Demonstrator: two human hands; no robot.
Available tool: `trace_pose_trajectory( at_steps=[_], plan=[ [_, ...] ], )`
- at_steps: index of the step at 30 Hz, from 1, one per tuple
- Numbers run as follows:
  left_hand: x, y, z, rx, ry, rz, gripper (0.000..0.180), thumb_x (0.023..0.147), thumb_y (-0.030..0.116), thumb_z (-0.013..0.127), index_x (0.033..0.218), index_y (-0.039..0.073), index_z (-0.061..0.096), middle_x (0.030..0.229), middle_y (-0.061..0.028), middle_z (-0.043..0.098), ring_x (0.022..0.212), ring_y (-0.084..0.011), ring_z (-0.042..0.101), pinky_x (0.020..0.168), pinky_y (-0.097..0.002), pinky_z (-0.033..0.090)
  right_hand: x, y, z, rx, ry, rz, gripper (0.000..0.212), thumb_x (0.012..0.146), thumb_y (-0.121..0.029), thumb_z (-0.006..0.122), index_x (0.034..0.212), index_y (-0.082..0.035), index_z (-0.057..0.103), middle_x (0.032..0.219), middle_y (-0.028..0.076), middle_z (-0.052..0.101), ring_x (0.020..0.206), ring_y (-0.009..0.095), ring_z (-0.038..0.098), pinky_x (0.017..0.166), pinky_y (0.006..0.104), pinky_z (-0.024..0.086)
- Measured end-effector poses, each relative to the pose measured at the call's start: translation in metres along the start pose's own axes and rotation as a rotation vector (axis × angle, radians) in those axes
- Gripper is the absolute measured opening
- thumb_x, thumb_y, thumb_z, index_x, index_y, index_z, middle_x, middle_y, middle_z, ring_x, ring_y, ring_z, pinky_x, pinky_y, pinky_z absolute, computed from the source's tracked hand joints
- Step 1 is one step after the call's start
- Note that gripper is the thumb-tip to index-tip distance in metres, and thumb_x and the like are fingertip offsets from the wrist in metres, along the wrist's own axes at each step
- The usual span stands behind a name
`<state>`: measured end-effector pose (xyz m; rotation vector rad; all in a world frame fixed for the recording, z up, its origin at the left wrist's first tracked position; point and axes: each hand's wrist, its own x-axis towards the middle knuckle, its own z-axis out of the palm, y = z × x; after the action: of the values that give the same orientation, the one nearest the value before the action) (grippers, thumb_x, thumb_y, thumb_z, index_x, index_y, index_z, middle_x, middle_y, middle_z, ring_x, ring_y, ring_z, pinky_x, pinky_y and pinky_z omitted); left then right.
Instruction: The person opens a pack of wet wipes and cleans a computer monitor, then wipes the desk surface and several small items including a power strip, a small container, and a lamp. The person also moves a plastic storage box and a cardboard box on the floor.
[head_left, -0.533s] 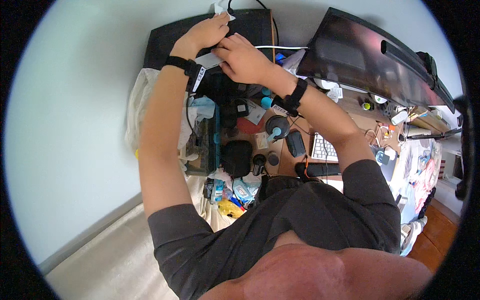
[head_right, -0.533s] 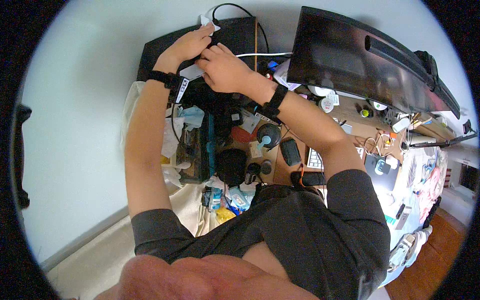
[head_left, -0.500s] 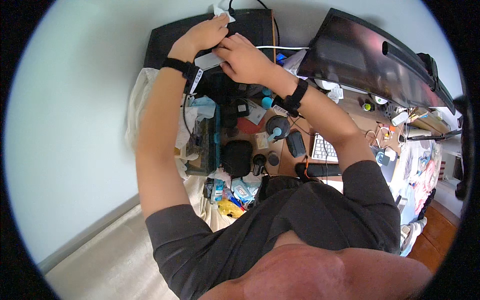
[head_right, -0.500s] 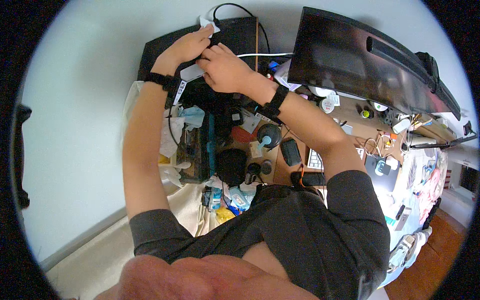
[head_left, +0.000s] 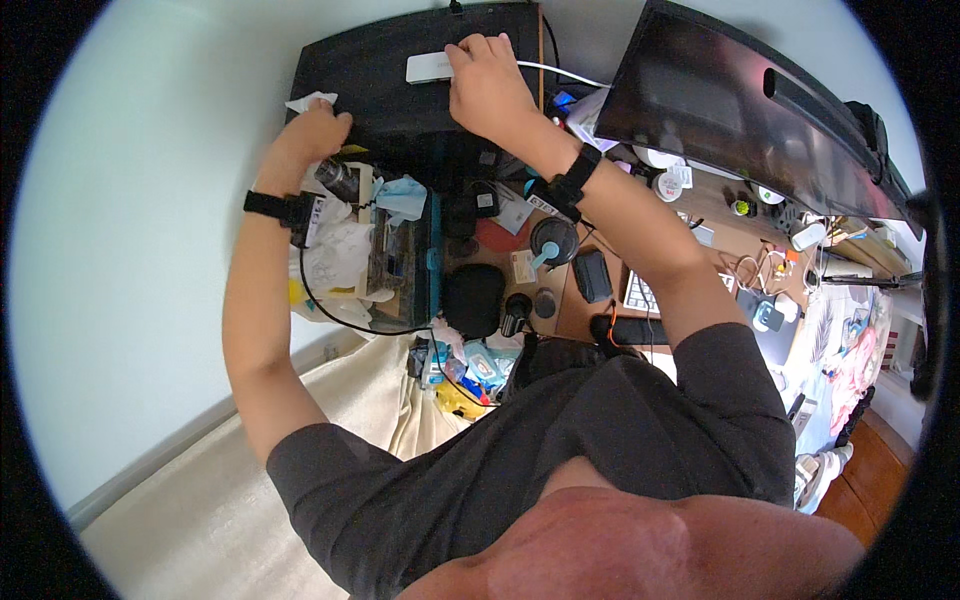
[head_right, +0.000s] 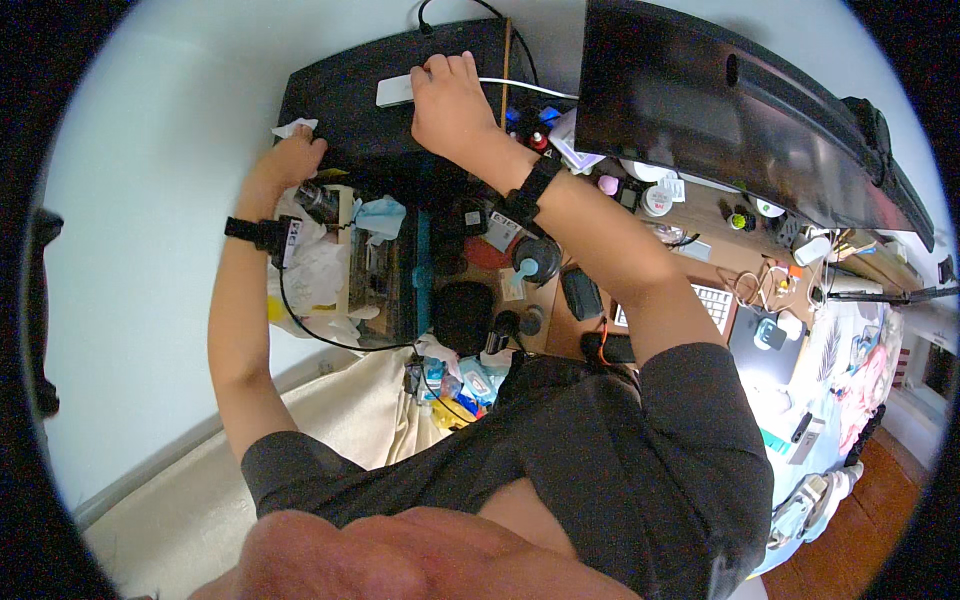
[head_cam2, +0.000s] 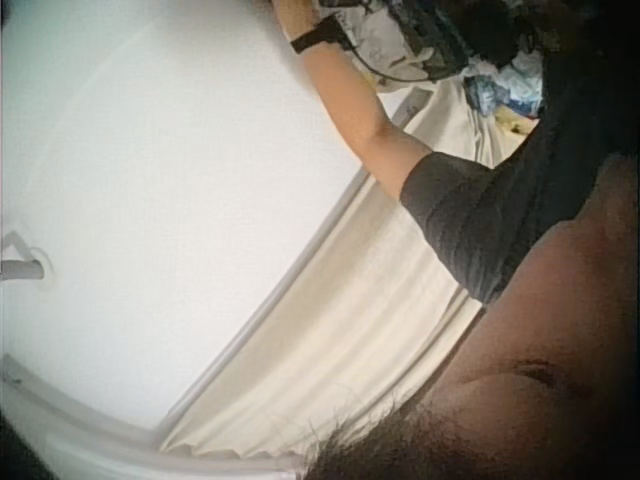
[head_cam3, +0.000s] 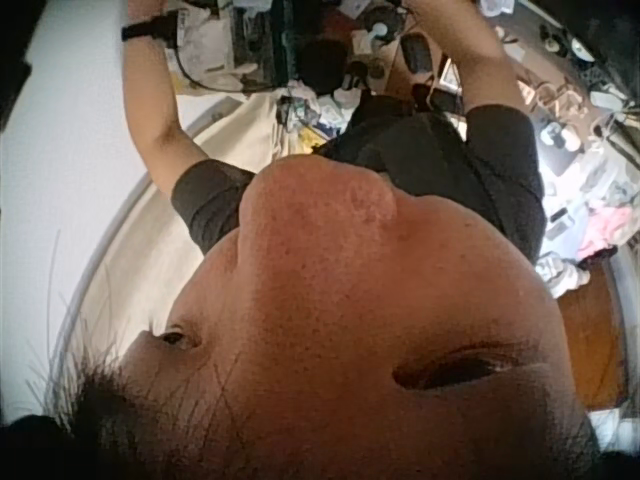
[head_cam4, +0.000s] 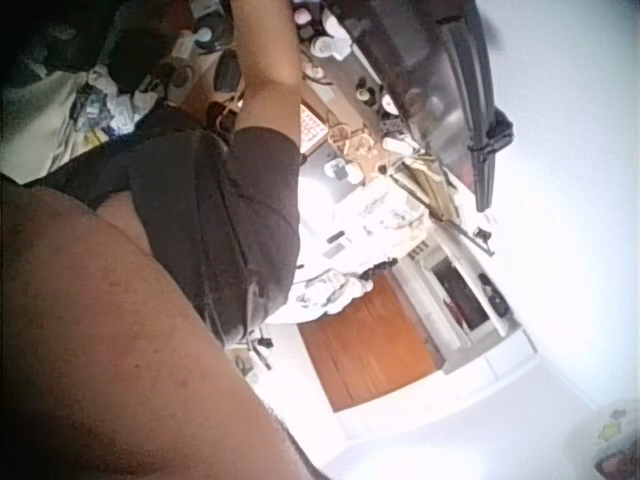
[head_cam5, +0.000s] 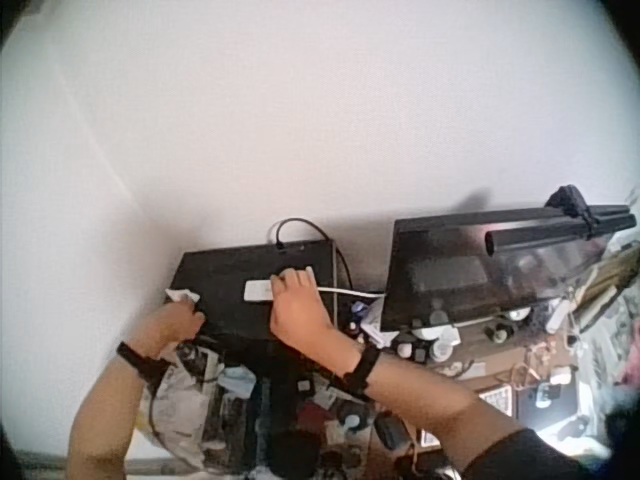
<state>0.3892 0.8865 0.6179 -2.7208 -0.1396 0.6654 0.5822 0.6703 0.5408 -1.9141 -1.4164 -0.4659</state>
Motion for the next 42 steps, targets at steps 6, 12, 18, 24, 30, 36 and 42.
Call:
trace_pose_trajectory(
  at_steps=[6,12,18,24,30,36,42],
  plan=[
    [0.000,0.032,0.003,-0.016,-0.089,-0.088,0.028,0.096,0.019,0.049,0.099,-0.005,0.066,0.099,-0.0312,0.069,0.099,-0.0474,0.067,0.085,-0.0534,0.055,0.001,0.002,0.002,0.023,-0.016,0.008,0.046,0.080,-0.012,0.067,0.122,0.005,0.065,0.115,0.021,0.060,0.112,0.039,0.054,0.113,0.0552,0.034],
    [0.013,-0.021,0.011,-0.079,-0.272,-0.215,0.029,0.094,0.012,0.046,0.100,-0.005,0.069,0.109,-0.0305,0.068,0.105,-0.0470,0.066,0.090,-0.0549,0.053,0.000,0.004,0.004,0.021,-0.009,0.014,0.045,0.079,-0.013,0.068,0.120,0.005,0.066,0.113,0.020,0.061,0.111,0.039,0.054,0.113,0.0547,0.034],
    [0.010,-0.038,0.029,-0.198,-0.212,-0.383,0.041,0.100,0.020,0.037,0.101,-0.006,0.069,0.117,-0.0323,0.065,0.111,-0.0456,0.064,0.096,-0.0542,0.050,0.002,0.004,0.006,0.045,0.053,0.052,0.038,0.076,-0.012,0.067,0.111,0.004,0.067,0.109,0.020,0.061,0.108,0.040,0.055,0.112,0.0555,0.034],
    [0.040,-0.054,0.024,0.005,-0.075,-0.294,0.034,0.099,0.018,0.044,0.112,-0.004,0.066,0.128,-0.0348,0.059,0.124,-0.0459,0.056,0.102,-0.0523,0.048,0.002,0.001,-0.001,0.090,0.061,-0.028,0.038,0.075,-0.009,0.066,0.111,0.004,0.067,0.106,0.020,0.061,0.107,0.038,0.056,0.111,0.0543,0.035],
    [0.072,-0.034,0.008,-0.377,0.197,-0.305,0.045,0.101,0.025,0.045,0.130,-0.007,0.056,0.150,-0.0352,0.040,0.139,-0.0464,0.041,0.117,-0.0445,0.035,-0.003,-0.003,-0.009,0.144,-0.085,-0.339,0.046,0.077,-0.011,0.067,0.123,-0.004,0.067,0.118,0.013,0.059,0.120,0.034,0.052,0.117,0.0512,0.031],
    [0.063,0.016,0.012,-0.595,0.290,-0.153,0.054,0.100,0.026,0.044,0.141,-0.009,0.046,0.150,-0.0325,0.042,0.137,-0.0448,0.044,0.116,-0.0425,0.036,-0.006,-0.005,-0.025,0.153,-0.054,-0.430,0.047,0.079,-0.009,0.065,0.126,-0.004,0.065,0.119,0.011,0.059,0.122,0.030,0.052,0.116,0.0509,0.031],
    [0.031,0.042,0.002,-0.717,0.301,-0.156,0.047,0.100,0.020,0.044,0.140,-0.004,0.049,0.152,-0.0314,0.041,0.143,-0.0428,0.038,0.119,-0.0424,0.032,-0.029,-0.003,-0.065,0.237,-0.070,-0.501,0.046,0.081,-0.007,0.064,0.127,-0.004,0.064,0.120,0.011,0.059,0.122,0.029,0.053,0.114,0.0497,0.032]
  ],
)
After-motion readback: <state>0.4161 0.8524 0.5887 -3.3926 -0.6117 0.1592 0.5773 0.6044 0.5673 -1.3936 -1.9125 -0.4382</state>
